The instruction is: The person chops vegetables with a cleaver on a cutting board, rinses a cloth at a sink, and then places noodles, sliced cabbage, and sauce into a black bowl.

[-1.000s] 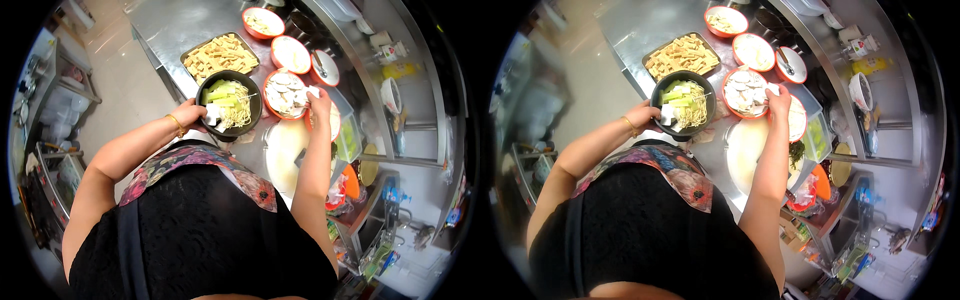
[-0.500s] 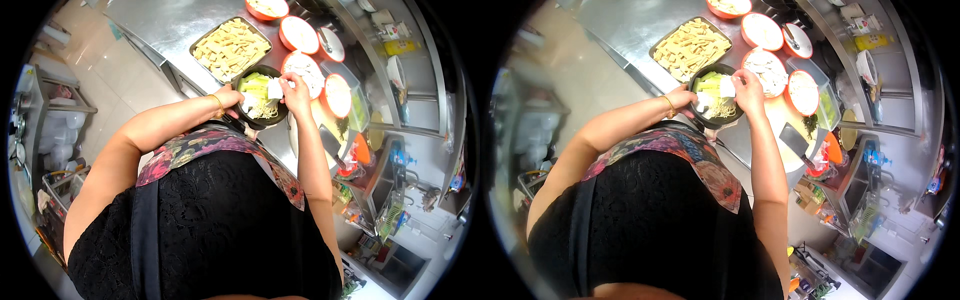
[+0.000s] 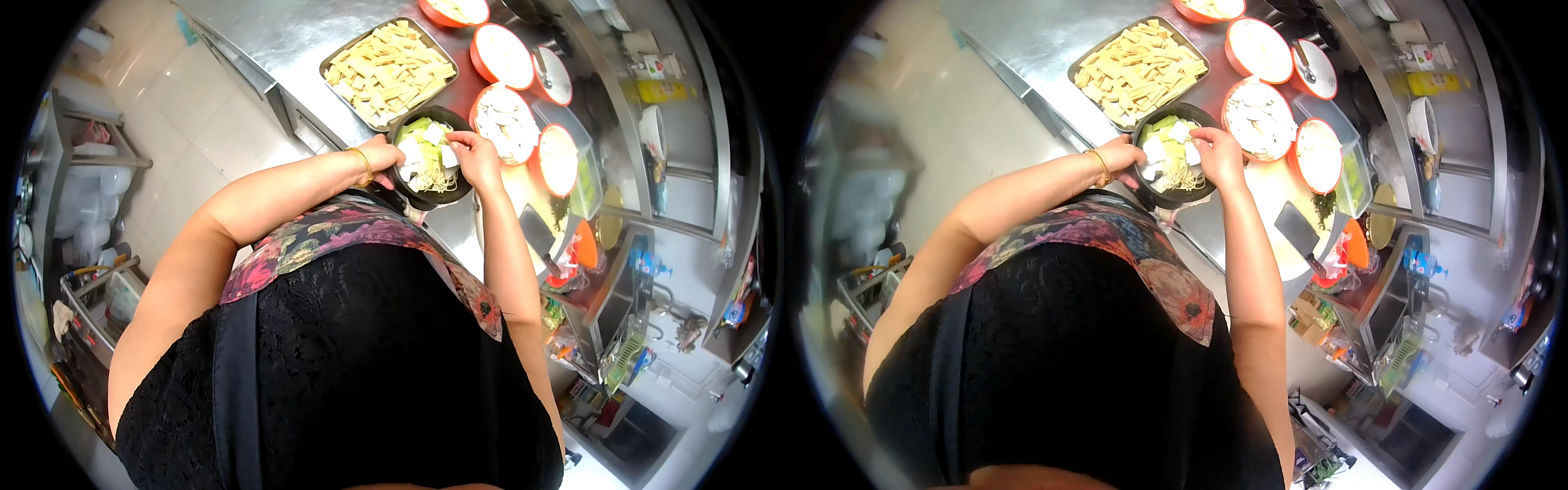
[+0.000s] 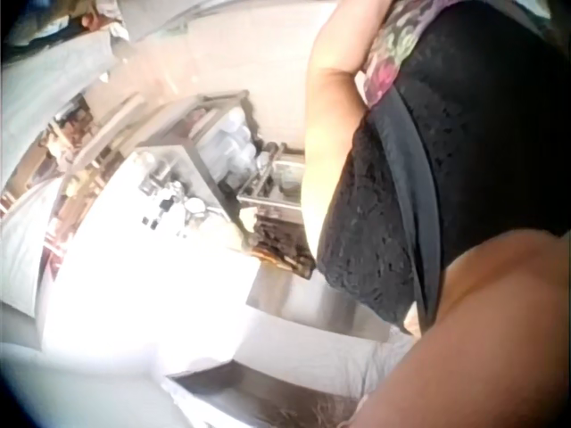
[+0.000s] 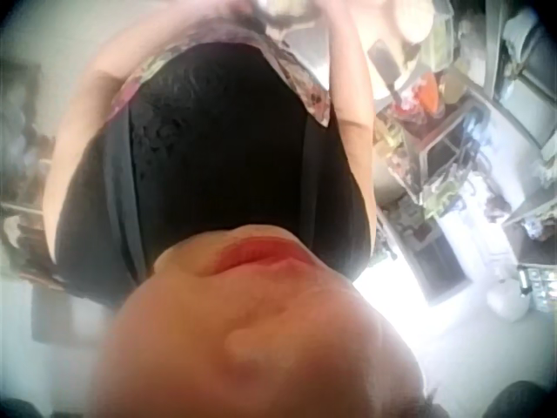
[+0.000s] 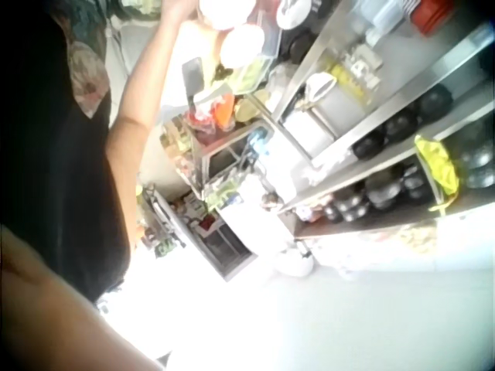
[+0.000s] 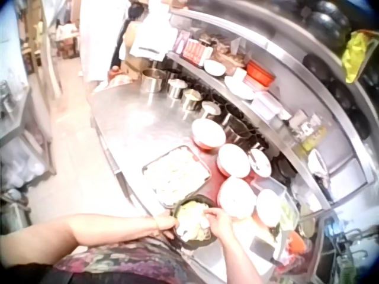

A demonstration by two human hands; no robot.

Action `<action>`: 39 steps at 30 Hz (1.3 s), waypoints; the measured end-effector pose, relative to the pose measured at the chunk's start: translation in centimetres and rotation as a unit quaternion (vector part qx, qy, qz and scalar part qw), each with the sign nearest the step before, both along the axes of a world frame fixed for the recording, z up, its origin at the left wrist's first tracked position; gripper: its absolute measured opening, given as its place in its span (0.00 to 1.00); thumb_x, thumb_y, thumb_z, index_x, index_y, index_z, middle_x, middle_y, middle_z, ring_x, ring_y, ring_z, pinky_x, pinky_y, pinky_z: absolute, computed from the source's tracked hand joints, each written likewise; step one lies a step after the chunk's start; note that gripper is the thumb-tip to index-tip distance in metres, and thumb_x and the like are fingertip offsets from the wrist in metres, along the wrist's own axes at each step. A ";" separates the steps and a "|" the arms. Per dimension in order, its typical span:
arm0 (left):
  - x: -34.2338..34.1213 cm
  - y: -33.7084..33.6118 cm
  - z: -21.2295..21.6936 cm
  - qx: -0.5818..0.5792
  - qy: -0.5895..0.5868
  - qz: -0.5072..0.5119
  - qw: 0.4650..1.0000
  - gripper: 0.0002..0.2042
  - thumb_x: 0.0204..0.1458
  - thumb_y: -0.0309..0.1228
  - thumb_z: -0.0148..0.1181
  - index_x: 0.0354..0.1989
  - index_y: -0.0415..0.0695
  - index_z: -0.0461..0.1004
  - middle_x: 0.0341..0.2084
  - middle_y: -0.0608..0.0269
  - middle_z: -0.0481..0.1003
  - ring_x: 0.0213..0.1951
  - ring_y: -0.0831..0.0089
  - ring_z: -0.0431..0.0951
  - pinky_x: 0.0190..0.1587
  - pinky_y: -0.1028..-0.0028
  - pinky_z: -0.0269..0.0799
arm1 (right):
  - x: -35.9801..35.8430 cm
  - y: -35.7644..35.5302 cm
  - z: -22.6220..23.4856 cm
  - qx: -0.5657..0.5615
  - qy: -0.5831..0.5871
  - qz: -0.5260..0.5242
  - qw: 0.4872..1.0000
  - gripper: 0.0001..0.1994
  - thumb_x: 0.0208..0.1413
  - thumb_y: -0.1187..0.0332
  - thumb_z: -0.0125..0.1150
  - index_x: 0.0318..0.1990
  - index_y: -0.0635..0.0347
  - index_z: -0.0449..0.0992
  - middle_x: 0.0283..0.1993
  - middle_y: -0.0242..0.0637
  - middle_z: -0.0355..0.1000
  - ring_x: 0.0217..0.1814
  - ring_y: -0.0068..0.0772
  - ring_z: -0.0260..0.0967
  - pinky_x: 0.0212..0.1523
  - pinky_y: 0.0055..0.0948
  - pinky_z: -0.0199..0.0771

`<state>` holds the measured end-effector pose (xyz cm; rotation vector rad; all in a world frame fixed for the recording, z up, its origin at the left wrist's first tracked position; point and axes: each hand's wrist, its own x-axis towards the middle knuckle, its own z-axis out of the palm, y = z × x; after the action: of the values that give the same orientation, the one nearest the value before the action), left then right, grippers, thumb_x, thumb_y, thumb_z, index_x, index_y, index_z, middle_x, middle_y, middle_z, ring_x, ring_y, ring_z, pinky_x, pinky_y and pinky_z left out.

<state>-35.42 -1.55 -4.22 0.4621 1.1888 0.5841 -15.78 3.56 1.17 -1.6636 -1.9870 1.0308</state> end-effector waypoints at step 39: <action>2.9 -2.0 4.8 -0.023 0.015 0.144 0.989 0.20 0.39 0.21 0.50 0.45 0.32 0.60 0.34 0.50 0.66 0.29 0.58 0.74 0.22 0.62 0.79 | 14.7 10.7 -1.1 0.185 -0.085 -0.008 0.979 0.22 0.41 0.63 0.66 0.46 0.60 0.73 0.48 0.47 0.66 0.48 0.45 0.66 0.50 0.35 0.65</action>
<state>-32.47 -3.57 0.61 0.2621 1.3062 0.7975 -1.09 14.24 0.06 -1.5982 -2.1086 0.4829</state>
